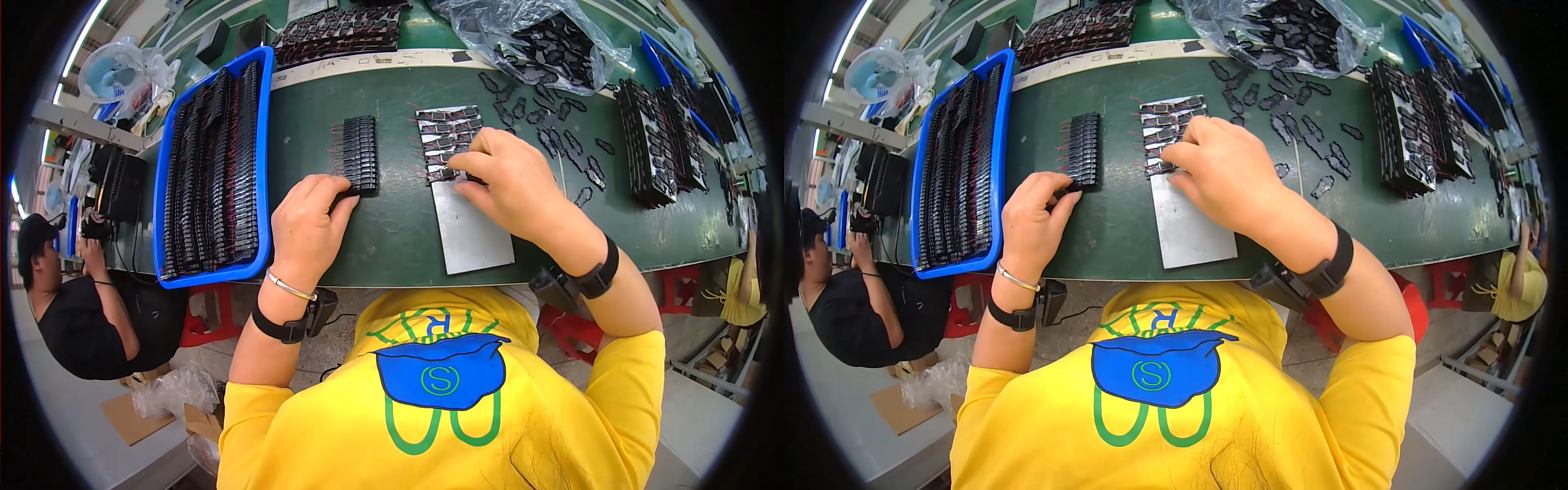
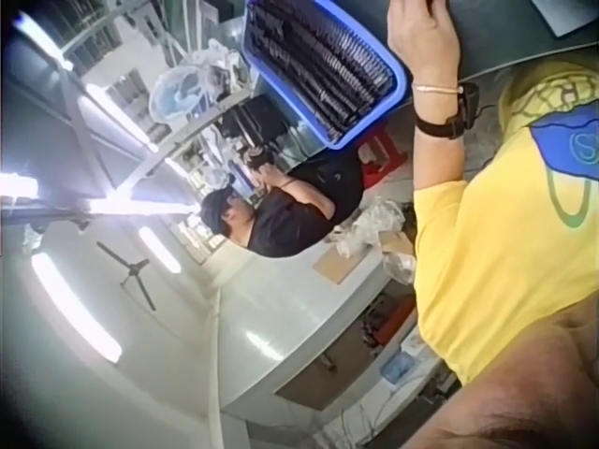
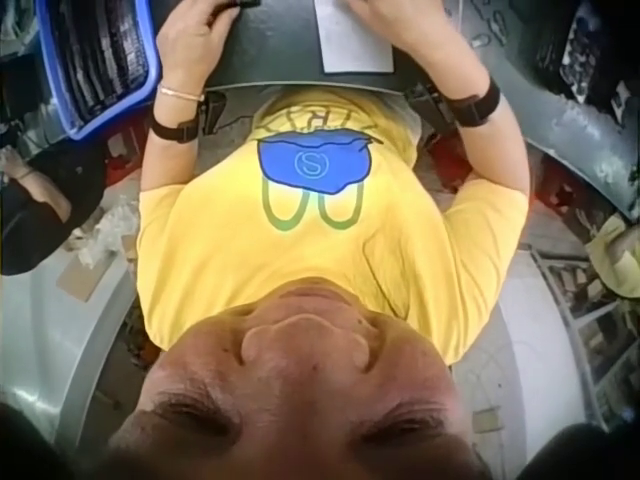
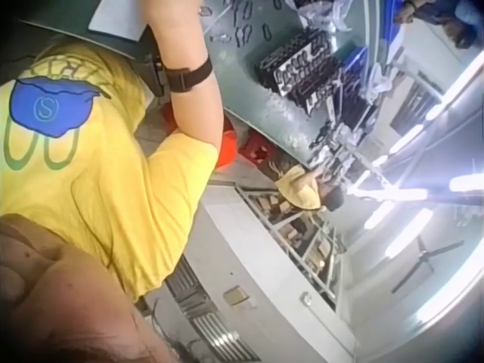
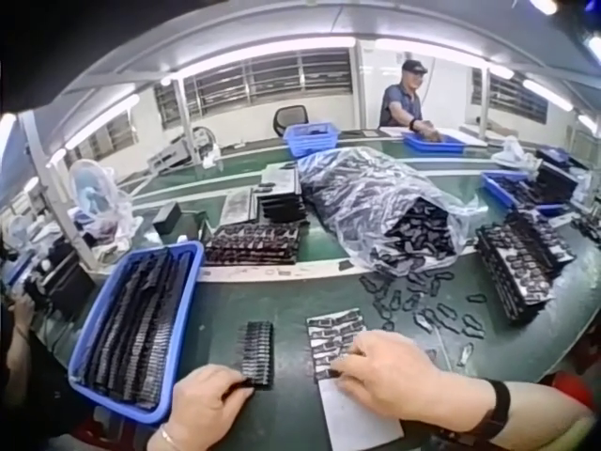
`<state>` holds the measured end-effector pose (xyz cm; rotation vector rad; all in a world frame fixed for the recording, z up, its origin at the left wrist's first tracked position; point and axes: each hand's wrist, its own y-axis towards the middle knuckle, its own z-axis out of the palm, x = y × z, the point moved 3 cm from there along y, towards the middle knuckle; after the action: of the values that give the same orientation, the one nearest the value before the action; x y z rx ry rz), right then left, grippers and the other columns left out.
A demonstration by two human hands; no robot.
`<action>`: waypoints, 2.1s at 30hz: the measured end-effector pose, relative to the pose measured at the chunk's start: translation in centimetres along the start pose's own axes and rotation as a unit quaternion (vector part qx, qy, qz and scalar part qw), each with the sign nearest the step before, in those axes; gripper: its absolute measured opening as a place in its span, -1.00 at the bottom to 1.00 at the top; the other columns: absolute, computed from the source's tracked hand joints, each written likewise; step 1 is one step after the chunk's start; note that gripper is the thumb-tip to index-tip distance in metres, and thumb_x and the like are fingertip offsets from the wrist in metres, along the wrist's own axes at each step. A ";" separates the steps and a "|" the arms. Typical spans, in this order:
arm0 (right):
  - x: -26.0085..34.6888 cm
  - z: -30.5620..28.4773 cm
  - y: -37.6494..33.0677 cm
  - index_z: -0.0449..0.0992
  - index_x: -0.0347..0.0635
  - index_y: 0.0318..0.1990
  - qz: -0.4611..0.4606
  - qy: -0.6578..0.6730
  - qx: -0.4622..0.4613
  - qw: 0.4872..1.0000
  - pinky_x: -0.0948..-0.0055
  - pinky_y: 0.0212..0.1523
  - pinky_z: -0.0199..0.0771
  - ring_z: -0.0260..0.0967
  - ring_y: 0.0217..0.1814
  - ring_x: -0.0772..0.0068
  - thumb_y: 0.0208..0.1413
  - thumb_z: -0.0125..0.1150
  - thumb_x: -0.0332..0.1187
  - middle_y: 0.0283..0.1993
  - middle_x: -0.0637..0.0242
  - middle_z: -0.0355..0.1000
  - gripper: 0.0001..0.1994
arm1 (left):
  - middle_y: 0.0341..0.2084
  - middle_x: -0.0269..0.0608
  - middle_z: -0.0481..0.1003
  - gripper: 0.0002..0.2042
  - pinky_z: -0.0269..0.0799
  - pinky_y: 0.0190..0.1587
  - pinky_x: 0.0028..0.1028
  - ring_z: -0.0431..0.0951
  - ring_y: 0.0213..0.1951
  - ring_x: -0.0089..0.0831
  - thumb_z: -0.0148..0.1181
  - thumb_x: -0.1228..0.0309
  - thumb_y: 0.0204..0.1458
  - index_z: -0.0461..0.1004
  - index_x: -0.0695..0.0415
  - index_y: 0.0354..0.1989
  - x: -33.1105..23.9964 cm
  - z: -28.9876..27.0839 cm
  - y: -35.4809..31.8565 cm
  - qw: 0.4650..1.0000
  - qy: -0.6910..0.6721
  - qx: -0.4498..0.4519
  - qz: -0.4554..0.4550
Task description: The person picks up a speaker and a plastic housing by hand, fits the speaker into the housing, and presses them together. This process is repeated for additional units, which are then placed onto a metal plate.
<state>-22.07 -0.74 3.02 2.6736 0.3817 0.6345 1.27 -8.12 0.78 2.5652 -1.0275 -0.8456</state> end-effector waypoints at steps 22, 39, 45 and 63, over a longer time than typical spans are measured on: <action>5.8 -0.5 -2.8 0.49 -0.24 -0.32 -0.085 0.061 -0.074 0.992 0.31 -0.41 0.35 0.34 -0.40 0.19 -0.30 0.37 -0.53 -0.40 0.26 0.35 -0.72 | -0.41 -0.14 0.56 -0.85 0.50 -0.46 -0.61 0.56 -0.48 -0.52 0.18 0.58 0.06 0.49 0.31 -0.20 -4.8 2.4 -2.7 0.716 -0.618 0.124 -0.298; 5.5 -0.3 -6.1 0.50 -0.30 -0.27 -0.005 0.147 -0.064 0.987 0.32 -0.38 0.49 0.49 -0.35 0.16 -0.24 0.36 -0.54 -0.36 0.16 0.49 -0.71 | -0.41 -0.23 0.57 -0.86 0.51 -0.39 -0.67 0.57 -0.45 -0.60 0.17 0.58 0.08 0.54 0.31 -0.20 -7.5 2.3 -3.5 0.862 -0.463 0.120 -0.165; 5.3 -0.3 -6.5 0.51 -0.28 -0.26 0.014 0.151 -0.049 0.987 0.34 -0.39 0.50 0.50 -0.37 0.17 -0.22 0.37 -0.54 -0.39 0.19 0.50 -0.72 | -0.39 -0.18 0.55 -0.84 0.49 -0.36 -0.62 0.57 -0.39 -0.52 0.23 0.62 -0.01 0.55 0.26 -0.23 -7.6 2.1 -3.1 0.916 -0.384 0.095 -0.069; 5.0 -0.8 -7.0 0.55 -0.29 -0.23 -0.080 0.141 -0.138 0.977 0.44 -0.52 0.44 0.47 -0.47 0.27 -0.25 0.37 -0.57 -0.40 0.21 0.50 -0.69 | -0.35 -0.24 0.53 -0.88 0.47 -0.36 -0.60 0.52 -0.38 -0.55 0.23 0.61 0.01 0.56 0.23 -0.26 -7.0 2.5 -3.2 0.812 -0.557 0.113 -0.134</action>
<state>-19.34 7.51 2.72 2.2698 0.5352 0.9452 -2.51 -0.96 0.39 2.2826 -1.0056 -2.6126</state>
